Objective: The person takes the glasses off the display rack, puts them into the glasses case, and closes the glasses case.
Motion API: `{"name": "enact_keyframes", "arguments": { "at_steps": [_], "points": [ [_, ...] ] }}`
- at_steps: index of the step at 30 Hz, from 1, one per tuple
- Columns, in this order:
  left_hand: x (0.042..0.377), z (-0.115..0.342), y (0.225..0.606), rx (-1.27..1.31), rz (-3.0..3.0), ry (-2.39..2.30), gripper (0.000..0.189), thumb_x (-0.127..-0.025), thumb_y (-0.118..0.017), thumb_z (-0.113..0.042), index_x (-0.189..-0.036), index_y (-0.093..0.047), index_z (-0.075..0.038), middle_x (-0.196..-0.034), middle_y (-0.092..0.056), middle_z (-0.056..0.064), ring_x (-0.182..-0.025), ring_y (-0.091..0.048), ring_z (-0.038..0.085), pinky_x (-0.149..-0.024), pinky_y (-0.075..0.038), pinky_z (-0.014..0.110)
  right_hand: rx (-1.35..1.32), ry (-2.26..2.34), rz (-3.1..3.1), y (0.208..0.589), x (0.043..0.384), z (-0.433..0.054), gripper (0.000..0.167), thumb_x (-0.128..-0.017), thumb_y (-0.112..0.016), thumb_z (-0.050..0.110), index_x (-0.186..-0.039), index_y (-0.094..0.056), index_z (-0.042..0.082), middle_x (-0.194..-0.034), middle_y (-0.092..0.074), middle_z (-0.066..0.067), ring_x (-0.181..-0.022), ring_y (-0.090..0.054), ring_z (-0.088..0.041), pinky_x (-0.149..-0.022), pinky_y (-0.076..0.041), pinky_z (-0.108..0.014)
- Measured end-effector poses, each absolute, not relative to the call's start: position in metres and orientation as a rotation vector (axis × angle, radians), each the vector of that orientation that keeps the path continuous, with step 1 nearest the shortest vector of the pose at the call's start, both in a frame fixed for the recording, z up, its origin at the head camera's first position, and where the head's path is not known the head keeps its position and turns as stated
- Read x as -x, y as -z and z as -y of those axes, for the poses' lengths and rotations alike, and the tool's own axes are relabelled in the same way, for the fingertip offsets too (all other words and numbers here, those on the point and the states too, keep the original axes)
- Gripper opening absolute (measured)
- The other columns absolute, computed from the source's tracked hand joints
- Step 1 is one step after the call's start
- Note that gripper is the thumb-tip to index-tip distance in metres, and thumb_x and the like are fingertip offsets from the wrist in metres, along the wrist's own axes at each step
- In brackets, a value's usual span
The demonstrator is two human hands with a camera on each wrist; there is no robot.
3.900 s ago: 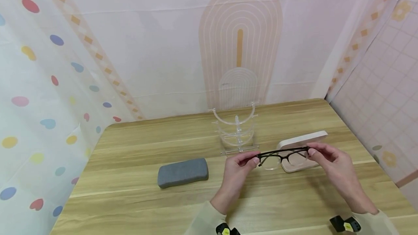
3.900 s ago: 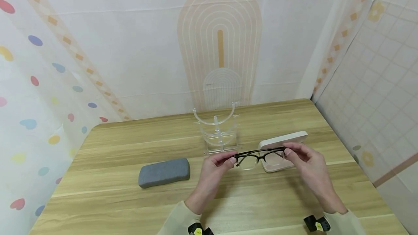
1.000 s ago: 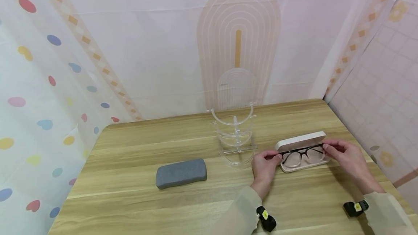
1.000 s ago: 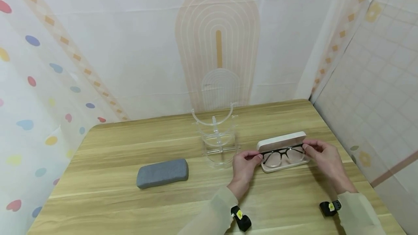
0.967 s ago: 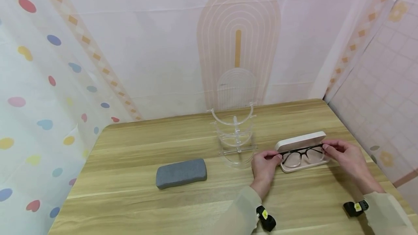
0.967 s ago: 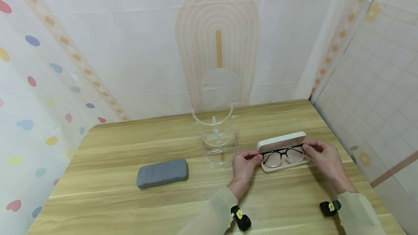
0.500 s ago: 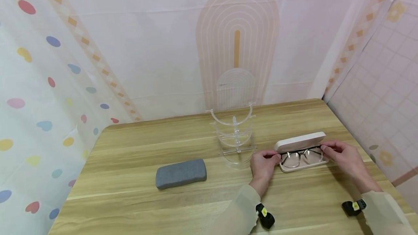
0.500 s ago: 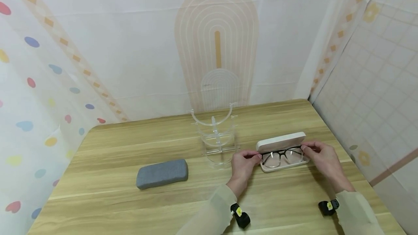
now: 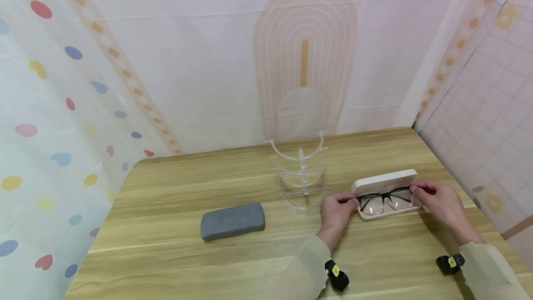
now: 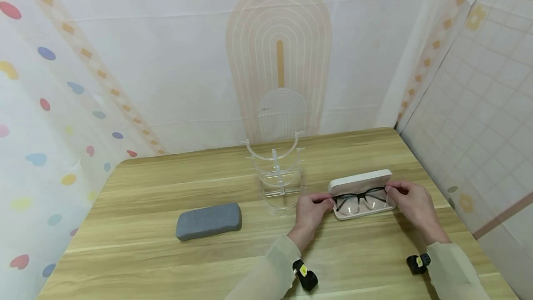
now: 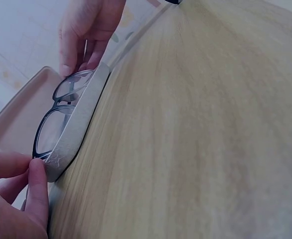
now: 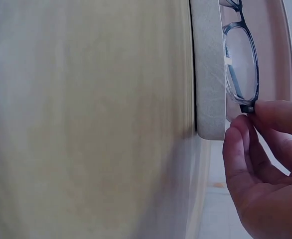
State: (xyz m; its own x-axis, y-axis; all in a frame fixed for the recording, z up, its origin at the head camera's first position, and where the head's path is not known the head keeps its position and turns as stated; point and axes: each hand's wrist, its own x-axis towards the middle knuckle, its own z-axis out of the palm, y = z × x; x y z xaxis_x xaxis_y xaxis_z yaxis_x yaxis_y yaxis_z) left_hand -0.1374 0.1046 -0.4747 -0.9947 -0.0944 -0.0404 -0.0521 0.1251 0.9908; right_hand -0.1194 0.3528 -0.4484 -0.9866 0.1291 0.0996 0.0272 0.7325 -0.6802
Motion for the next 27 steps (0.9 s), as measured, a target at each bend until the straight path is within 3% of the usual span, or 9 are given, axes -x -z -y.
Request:
{"name": "enact_keyframes", "arguments": {
  "at_steps": [9, 16, 21, 27],
  "points": [
    [0.1356, -0.1031, 0.4739, -0.121, 2.341, 2.019, 0.012, -0.073, -0.077, 0.002, -0.082, -0.083, -0.004, -0.084, -0.078, -0.003, -0.081, -0.064, -0.001, -0.074, -0.051, 0.016, 0.064, -1.035, 2.854, 0.4482, 0.1225, -0.3563, 0.032, -0.105, -0.059, 0.018, -0.115, -0.073, -0.008, -0.112, -0.072, -0.027, -0.1, -0.064, -0.03, -0.071, -0.045, -0.022],
    [0.1351, -0.1017, 0.4746, -0.094, 2.358, 2.004, 0.013, -0.073, -0.078, 0.001, -0.083, -0.083, -0.005, -0.085, -0.078, -0.004, -0.082, -0.064, -0.002, -0.075, -0.051, 0.017, 0.028, -1.098, 2.907, 0.4472, 0.125, -0.3579, 0.036, -0.103, -0.062, 0.019, -0.121, -0.068, -0.011, -0.117, -0.07, -0.03, -0.102, -0.066, -0.034, -0.071, -0.048, -0.019],
    [0.1333, -0.1008, 0.474, -0.107, 2.324, 2.085, 0.012, -0.076, -0.077, 0.001, -0.086, -0.083, -0.003, -0.081, -0.076, -0.003, -0.076, -0.061, -0.002, -0.072, -0.052, 0.017, 0.022, -1.085, 2.895, 0.4469, 0.1246, -0.3583, 0.035, -0.104, -0.06, 0.02, -0.121, -0.068, -0.011, -0.115, -0.07, -0.029, -0.1, -0.065, -0.025, -0.071, -0.047, -0.018],
    [0.1316, -0.1022, 0.4712, -0.257, 2.195, 2.268, 0.014, -0.082, -0.071, 0.004, -0.094, -0.078, 0.001, -0.076, -0.07, -0.001, -0.066, -0.062, 0.005, -0.065, -0.057, 0.021, 0.135, -1.189, 2.772, 0.4446, 0.1194, -0.3587, 0.04, -0.108, -0.05, 0.02, -0.121, -0.06, -0.016, -0.11, -0.067, -0.03, -0.084, -0.056, 0.003, -0.066, -0.047, -0.014]
  ]
}}
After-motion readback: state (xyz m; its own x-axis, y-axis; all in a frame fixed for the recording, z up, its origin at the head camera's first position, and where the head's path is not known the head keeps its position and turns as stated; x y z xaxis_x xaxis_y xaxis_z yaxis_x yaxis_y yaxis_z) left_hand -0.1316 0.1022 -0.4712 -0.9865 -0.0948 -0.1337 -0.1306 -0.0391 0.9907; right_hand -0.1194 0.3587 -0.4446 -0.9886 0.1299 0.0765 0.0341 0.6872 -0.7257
